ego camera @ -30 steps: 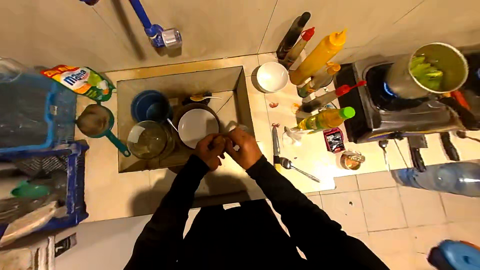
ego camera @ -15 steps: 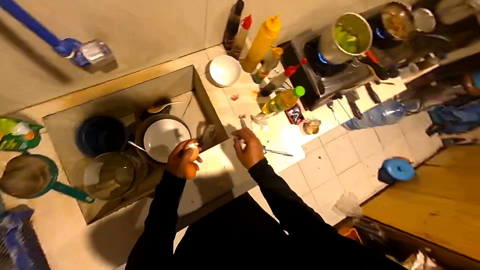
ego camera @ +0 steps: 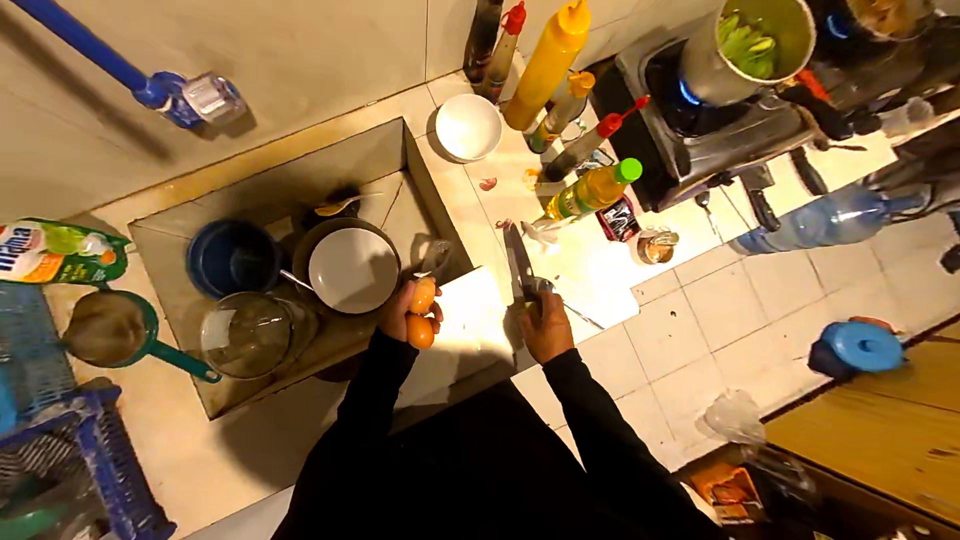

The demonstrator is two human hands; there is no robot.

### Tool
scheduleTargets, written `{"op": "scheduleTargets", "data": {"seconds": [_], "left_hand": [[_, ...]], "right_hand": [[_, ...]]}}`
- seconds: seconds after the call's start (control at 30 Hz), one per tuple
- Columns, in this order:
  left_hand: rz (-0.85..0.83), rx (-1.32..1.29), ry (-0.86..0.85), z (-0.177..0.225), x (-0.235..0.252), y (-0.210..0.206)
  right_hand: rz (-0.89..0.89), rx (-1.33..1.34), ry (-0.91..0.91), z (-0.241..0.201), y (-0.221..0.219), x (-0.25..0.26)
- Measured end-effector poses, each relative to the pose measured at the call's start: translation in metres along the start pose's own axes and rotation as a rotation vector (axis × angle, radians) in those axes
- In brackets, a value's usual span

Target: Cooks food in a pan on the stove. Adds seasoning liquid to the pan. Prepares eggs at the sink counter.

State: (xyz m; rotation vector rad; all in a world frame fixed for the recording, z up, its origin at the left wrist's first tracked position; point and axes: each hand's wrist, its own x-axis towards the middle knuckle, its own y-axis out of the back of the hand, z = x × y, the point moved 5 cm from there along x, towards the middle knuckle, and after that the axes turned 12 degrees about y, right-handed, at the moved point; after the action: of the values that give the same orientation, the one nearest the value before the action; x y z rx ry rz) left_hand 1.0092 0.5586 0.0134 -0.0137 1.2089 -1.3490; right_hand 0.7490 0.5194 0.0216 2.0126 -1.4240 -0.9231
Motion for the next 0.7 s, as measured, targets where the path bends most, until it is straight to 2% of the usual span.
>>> {"op": "scheduleTargets", "data": {"seconds": [0.07, 0.17, 0.3, 0.37, 0.47, 0.6, 0.7], "left_hand": [[-0.004, -0.002, -0.029, 0.001, 0.003, -0.001], [0.008, 0.0, -0.051, 0.001, 0.006, -0.004], [0.049, -0.102, -0.002, -0.003, 0.005, -0.013], [0.048, -0.106, 0.009, -0.004, 0.003, -0.017], [0.086, -0.128, 0.014, -0.002, 0.0, -0.019], [0.09, -0.077, -0.01, 0.003, -0.007, -0.023], [-0.001, 0.068, -0.103, 0.005, -0.006, -0.018]], "right_hand": [[0.063, 0.075, 0.154, -0.008, 0.003, -0.007], [0.029, 0.164, 0.361, -0.034, 0.003, -0.02], [0.004, 0.089, 0.588, -0.072, -0.006, -0.03], [-0.009, 0.015, 0.597, -0.077, -0.014, -0.029], [0.089, 0.053, 0.598, -0.079, -0.013, -0.028], [0.093, 0.088, 0.527, -0.071, -0.014, -0.028], [0.099, 0.14, 0.528, -0.071, -0.009, -0.028]]}}
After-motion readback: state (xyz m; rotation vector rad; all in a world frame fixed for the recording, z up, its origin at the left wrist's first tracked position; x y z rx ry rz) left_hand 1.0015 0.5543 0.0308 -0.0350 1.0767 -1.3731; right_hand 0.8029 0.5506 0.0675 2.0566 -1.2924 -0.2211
